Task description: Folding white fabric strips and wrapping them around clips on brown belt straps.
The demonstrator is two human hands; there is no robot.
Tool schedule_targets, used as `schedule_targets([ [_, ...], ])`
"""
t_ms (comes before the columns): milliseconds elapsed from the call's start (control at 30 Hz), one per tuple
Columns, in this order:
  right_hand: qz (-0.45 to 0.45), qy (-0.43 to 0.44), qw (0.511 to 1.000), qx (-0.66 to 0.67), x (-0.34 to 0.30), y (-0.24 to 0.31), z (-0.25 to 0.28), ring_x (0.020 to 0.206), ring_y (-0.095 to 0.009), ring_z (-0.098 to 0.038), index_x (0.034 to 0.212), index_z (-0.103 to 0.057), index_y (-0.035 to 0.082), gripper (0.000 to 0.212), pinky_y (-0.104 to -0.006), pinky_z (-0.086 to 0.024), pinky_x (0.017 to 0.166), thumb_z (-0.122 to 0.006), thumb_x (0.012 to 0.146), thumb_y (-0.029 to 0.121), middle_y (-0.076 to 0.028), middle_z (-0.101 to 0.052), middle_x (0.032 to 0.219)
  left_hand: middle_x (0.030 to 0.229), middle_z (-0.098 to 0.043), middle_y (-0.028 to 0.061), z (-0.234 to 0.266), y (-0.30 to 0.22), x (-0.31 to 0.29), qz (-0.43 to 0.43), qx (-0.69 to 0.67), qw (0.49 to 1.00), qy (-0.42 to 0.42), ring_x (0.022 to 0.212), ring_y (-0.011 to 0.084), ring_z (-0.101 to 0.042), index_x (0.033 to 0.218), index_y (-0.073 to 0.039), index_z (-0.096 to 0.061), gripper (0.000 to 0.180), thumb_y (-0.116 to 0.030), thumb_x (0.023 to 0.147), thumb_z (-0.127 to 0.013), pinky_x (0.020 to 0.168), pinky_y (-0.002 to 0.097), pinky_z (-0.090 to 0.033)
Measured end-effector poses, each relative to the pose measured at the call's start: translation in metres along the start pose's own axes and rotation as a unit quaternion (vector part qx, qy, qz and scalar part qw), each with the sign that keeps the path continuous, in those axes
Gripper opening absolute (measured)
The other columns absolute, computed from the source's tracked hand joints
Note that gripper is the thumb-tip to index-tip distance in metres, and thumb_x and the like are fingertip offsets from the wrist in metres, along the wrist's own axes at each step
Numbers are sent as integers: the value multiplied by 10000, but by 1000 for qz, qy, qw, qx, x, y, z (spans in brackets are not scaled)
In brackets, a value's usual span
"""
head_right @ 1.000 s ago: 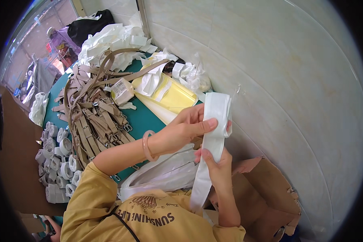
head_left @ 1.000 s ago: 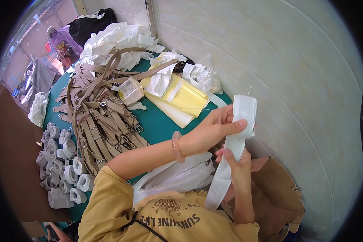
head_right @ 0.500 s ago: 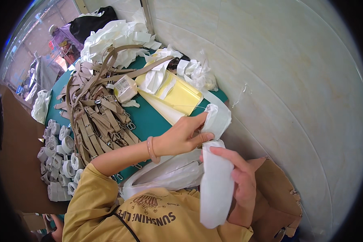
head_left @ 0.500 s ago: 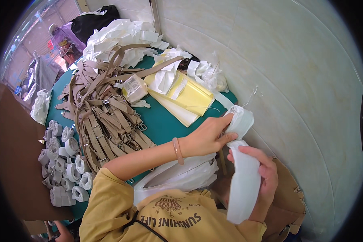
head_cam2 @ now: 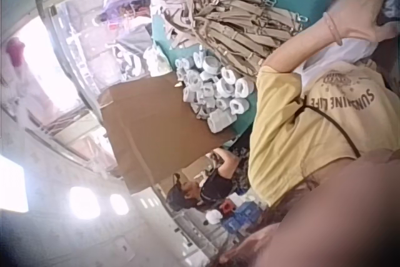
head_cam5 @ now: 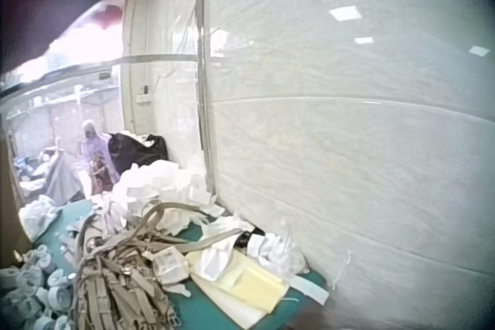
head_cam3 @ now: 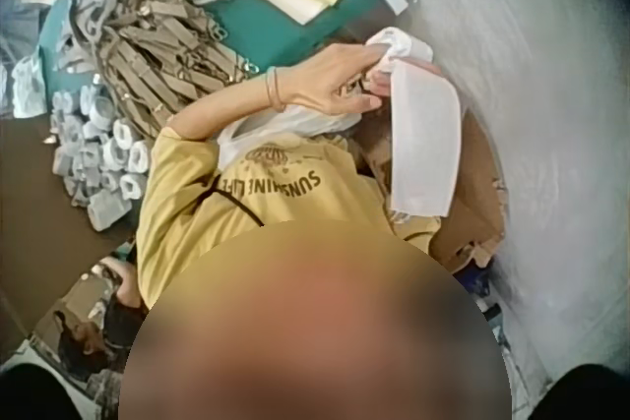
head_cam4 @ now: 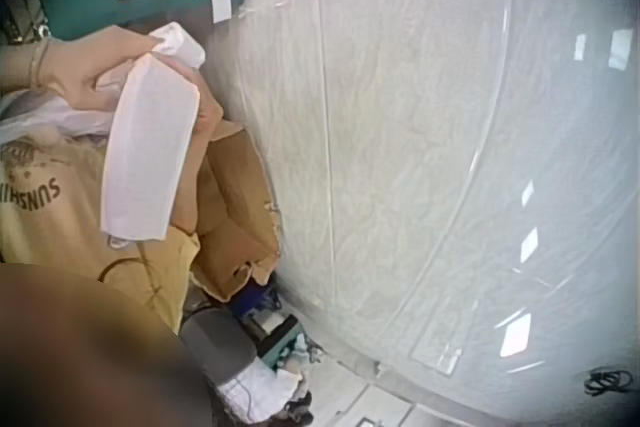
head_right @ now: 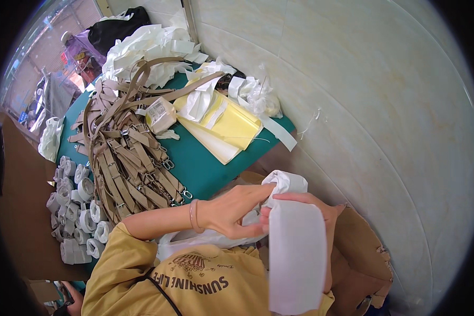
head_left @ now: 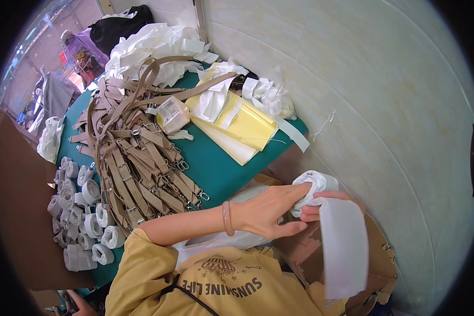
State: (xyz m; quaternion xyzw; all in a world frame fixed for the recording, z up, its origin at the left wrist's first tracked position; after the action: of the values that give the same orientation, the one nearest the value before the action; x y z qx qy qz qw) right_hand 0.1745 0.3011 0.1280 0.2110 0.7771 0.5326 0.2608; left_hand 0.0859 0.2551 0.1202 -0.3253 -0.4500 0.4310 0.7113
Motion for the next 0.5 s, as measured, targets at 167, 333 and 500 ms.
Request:
schedule_targets([
  [167,219,-8,976,11,9,9,6,579,-206,-644,1015,-596,-50,240,-300,-549,562,-513,979,172,-144,-684,814,979,-565,206,6,2,-8,-5,115,991,-72,883,404,-556,1215,20,-440,473,-103,808,-647,734,432,-467],
  [333,169,-220,952,-130,-4,-15,47,563,-109,-390,877,-597,-6,189,-234,-347,565,-690,866,158,-6,-476,728,1005,-558,202,8,7,-17,-24,150,985,-78,902,390,-560,1230,21,-435,466,-97,825,-635,741,441,-469],
  [500,293,-213,872,-329,0,18,14,841,-151,-359,794,-474,8,312,-253,-302,769,-683,854,232,-31,-368,894,886,-552,162,16,1,-22,-38,156,980,-116,777,364,-564,1081,-16,-493,327,-81,802,-651,672,414,-473],
])
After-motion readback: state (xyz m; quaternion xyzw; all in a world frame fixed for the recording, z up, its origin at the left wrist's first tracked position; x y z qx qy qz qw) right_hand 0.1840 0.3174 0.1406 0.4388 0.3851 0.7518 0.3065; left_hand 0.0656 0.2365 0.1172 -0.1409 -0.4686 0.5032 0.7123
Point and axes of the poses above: each hand's wrist, its own x-axis towards the middle knuckle, its own z-axis out of the back of the hand, y = z × x, the point moved 10 cm from there along x, towards the middle knuckle
